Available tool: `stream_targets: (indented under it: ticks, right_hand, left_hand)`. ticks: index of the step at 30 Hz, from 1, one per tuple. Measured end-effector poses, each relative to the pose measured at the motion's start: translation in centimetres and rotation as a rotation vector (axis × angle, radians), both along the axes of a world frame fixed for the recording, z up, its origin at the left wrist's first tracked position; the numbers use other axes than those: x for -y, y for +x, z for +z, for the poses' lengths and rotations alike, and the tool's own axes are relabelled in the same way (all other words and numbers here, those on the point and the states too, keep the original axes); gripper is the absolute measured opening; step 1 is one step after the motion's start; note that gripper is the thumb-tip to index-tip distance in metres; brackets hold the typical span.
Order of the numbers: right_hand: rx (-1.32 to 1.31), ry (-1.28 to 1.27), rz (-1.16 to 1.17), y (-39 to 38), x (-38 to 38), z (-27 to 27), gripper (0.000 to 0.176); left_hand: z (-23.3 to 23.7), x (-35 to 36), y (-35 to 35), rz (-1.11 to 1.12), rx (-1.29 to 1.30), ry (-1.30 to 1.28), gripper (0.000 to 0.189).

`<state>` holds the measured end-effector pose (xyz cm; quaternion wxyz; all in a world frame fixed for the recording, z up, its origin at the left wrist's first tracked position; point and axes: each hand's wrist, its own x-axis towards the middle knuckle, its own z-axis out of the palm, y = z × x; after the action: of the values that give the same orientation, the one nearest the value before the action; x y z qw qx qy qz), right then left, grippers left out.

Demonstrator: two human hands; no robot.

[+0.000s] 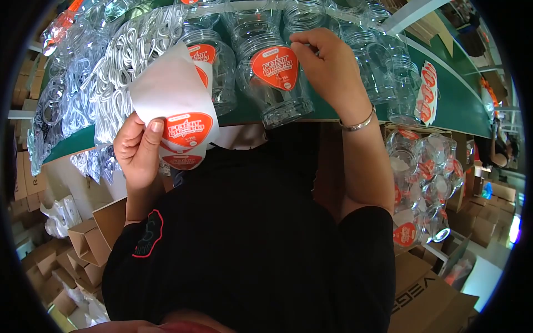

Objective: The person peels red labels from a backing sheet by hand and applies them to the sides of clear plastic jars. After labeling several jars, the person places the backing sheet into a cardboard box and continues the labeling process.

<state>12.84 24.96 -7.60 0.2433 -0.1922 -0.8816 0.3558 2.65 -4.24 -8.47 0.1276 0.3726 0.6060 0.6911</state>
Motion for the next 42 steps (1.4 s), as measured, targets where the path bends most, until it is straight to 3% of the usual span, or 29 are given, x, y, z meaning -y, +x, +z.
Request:
stream_targets:
  ticks: [5, 7, 9, 10, 12, 14, 23, 27, 33, 38, 42]
  right_hand:
    - [0.052, 0.061, 0.129, -1.0, -0.1, 0.6, 0.017]
    - [0.064, 0.115, 0.208, -1.3, -0.1, 0.7, 0.018]
    - [0.053, 0.134, 0.231, -1.5, -0.1, 0.8, 0.018]
    - [0.044, 0.154, 0.251, -1.5, -0.1, 0.9, 0.017]
    - [0.027, 0.192, 0.292, -1.7, -0.1, 1.1, 0.017]
    - [0.023, 0.226, 0.312, -2.1, -0.2, 1.0, 0.017]
    - [0.084, 0.322, 0.366, -2.8, -0.2, 1.4, 0.011]
    - [0.241, 0.15, 0.325, -2.2, 0.3, 2.2, 0.004]
    - [0.187, 0.232, 0.282, -1.2, 1.2, 2.2, 0.005]
    - [0.149, 0.218, 0.269, -0.7, 1.1, 1.2, 0.006]
    - [0.009, -0.09, 0.313, -0.4, 0.3, 0.0, 0.007]
  left_hand:
    - [0.7, -1.5, -0.1, 0.124, 0.03, 0.076, 0.024]
    - [2.0, -2.4, -0.6, 0.105, -0.038, 0.067, 0.034]
    - [2.4, -3.7, -2.6, 0.21, -0.832, -0.156, 0.043]
    - [3.2, -4.2, -2.4, 0.215, -0.832, -0.156, 0.043]
    - [4.9, -6.2, -1.2, 0.134, -1.041, -0.581, 0.043]
    - [4.4, -8.3, -2.1, 0.137, -1.173, -0.695, 0.054]
    - [3.8, -14.3, -6.1, -0.141, -1.245, -0.995, 0.042]
    - [4.5, -14.1, -6.5, -0.317, -0.889, -0.965, 0.044]
    - [4.4, -14.4, -6.0, -0.31, -1.028, -0.906, 0.051]
    - [7.3, -14.7, -5.8, -0.533, -1.051, -1.101, 0.038]
    - [6.4, -14.8, -6.0, -0.487, -1.083, -1.04, 0.032]
